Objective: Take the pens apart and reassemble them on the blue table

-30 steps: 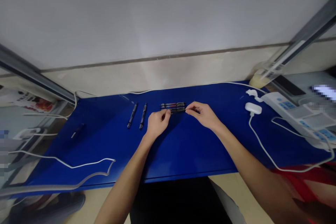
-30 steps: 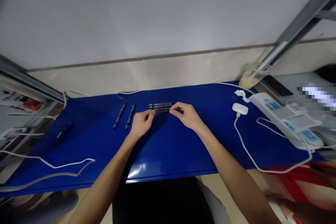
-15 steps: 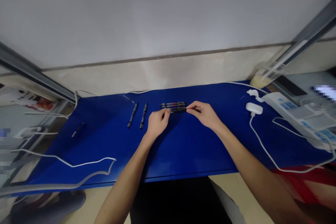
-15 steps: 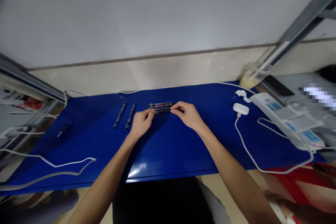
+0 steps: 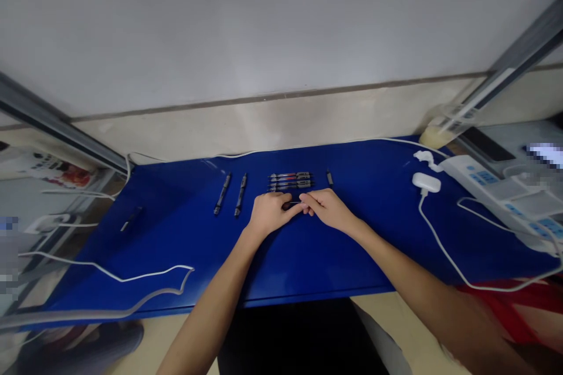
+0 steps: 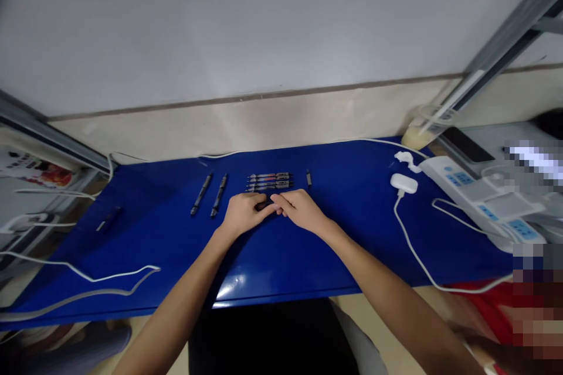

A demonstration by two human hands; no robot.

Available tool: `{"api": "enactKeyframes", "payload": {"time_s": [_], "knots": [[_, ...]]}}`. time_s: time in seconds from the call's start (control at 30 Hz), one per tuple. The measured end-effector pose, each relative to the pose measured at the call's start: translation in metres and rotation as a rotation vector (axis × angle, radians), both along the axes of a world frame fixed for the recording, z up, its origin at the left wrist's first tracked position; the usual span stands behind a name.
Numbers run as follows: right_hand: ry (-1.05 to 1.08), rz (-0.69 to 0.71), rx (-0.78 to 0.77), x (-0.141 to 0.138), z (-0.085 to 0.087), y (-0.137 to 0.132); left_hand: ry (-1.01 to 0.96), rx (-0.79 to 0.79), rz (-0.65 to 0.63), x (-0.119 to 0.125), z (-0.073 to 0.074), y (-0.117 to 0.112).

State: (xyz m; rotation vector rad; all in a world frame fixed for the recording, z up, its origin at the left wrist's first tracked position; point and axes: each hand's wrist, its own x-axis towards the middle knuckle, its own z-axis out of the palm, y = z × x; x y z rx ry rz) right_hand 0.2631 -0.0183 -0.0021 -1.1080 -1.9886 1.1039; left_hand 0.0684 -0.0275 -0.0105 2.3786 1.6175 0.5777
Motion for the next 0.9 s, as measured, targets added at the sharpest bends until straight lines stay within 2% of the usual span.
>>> {"api": "enactKeyframes", "payload": {"time_s": [0.07,0.13,0.2,0.3,0.37,0.43,0.53,0.67,0.77,0.83,0.9], "knots": [[0.011,-0.008,-0.032,0.001,0.001,0.002,-0.002,0.005,0.027,0.0,0.001,0.0],[0.007,-0.086,-0.027,0.006,0.002,0.007,-0.011,0.011,0.059,0.001,0.003,0.0],[-0.052,-0.263,0.076,0.013,0.0,0.014,-0.022,0.017,0.096,0.002,0.006,0.0],[-0.294,-0.554,0.349,0.03,-0.008,0.027,-0.036,0.019,0.154,0.004,0.008,0.0],[-0.471,-0.657,0.393,0.043,-0.015,0.034,-0.042,0.015,0.176,0.004,0.01,0.0],[-0.558,-0.65,0.365,0.052,-0.021,0.038,-0.045,0.012,0.182,0.004,0.01,0.0],[-0.559,-0.588,0.351,0.058,-0.025,0.04,-0.051,0.008,0.187,0.004,0.01,0.0],[-0.511,-0.607,0.345,0.054,-0.019,0.039,-0.058,0.004,0.197,0.003,0.009,0.0],[-0.233,-0.613,0.238,0.05,-0.008,0.037,-0.049,0.004,0.214,0.003,0.009,0.001],[0.03,-0.491,0.132,0.046,0.001,0.034,-0.049,0.005,0.224,0.002,0.008,0.001],[0.194,-0.341,0.015,0.043,0.008,0.031,-0.058,0.004,0.237,0.001,0.008,0.001]]}}
